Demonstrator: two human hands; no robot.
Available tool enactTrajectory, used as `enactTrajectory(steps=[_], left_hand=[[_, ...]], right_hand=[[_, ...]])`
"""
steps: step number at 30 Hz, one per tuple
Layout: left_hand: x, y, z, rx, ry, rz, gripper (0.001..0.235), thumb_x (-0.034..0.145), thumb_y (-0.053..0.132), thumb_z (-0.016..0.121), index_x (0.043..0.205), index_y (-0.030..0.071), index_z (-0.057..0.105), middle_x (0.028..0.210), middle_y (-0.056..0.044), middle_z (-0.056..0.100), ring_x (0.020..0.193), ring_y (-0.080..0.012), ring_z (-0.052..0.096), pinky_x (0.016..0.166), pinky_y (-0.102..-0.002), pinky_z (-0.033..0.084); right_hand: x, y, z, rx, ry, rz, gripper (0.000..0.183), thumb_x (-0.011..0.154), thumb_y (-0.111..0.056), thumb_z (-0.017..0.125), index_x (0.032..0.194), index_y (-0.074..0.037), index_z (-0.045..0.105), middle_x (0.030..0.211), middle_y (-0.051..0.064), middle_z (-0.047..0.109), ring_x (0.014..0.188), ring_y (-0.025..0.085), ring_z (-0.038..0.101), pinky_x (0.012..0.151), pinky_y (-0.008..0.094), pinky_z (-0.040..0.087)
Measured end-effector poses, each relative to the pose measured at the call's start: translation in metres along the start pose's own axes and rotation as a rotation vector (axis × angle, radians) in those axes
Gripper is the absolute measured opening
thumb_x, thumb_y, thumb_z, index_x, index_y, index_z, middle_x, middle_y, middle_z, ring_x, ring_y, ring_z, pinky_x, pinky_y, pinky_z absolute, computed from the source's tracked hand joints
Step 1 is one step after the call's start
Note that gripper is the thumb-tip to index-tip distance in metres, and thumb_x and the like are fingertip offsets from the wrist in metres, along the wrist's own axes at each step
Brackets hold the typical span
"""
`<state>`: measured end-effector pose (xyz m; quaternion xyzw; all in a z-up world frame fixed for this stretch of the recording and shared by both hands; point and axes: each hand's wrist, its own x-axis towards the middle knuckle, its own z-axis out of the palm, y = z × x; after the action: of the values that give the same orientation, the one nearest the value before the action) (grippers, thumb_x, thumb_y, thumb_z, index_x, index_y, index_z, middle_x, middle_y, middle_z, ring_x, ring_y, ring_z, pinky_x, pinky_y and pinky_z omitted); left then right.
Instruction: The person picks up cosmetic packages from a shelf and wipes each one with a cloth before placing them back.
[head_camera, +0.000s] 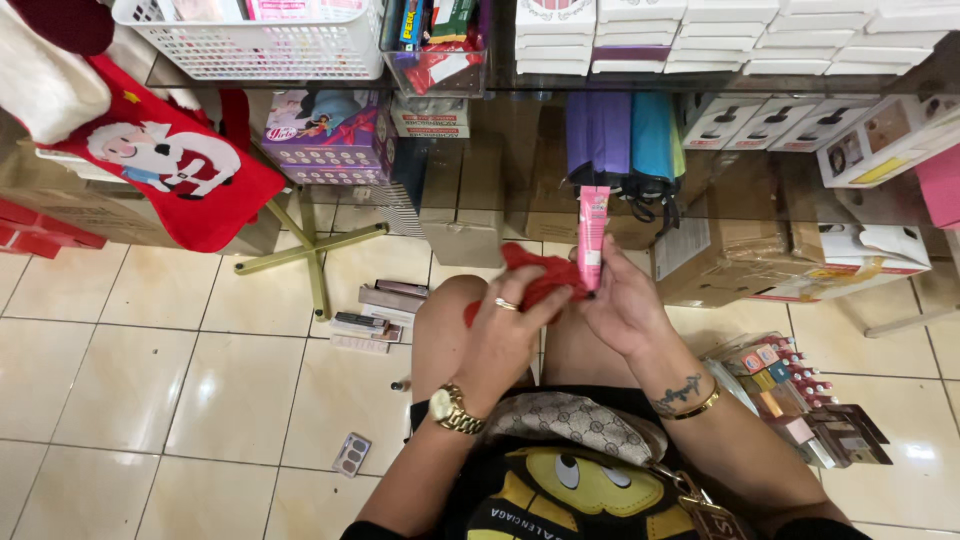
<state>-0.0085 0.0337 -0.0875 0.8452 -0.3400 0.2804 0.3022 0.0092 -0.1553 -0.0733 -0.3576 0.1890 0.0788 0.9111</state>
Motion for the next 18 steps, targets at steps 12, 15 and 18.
enactTrajectory(steps=[12,15,18], left_hand=[[0.030,0.013,-0.006,-0.039,0.041,0.012,0.036,0.102,0.014,0.055,0.130,0.032,0.067,0.131,-0.010,0.054,0.119,-0.0386,0.059,0.106,-0.048,0.052],[0.058,-0.003,-0.009,0.003,0.076,-0.002,0.040,0.104,0.011,0.049,0.134,0.032,0.065,0.133,-0.009,0.053,0.122,-0.0402,0.058,0.105,-0.048,0.053],[0.074,-0.014,-0.008,-0.002,0.127,0.004,0.039,0.104,0.012,0.052,0.134,0.034,0.065,0.133,-0.007,0.052,0.122,-0.0373,0.055,0.108,-0.047,0.052]], right_hand=[[-0.012,0.009,0.011,0.022,-0.122,-0.083,0.026,0.111,-0.027,0.046,0.130,-0.017,0.059,0.093,0.003,0.066,0.077,0.013,0.067,0.066,0.023,0.056],[-0.022,0.006,0.014,-0.024,-0.124,-0.021,0.018,0.111,-0.029,0.047,0.115,-0.016,0.059,0.086,0.004,0.059,0.072,0.016,0.058,0.061,0.025,0.045],[-0.023,0.008,0.018,0.005,-0.153,-0.013,0.018,0.112,-0.026,0.042,0.115,-0.015,0.055,0.084,0.004,0.049,0.070,0.017,0.051,0.057,0.027,0.041]])
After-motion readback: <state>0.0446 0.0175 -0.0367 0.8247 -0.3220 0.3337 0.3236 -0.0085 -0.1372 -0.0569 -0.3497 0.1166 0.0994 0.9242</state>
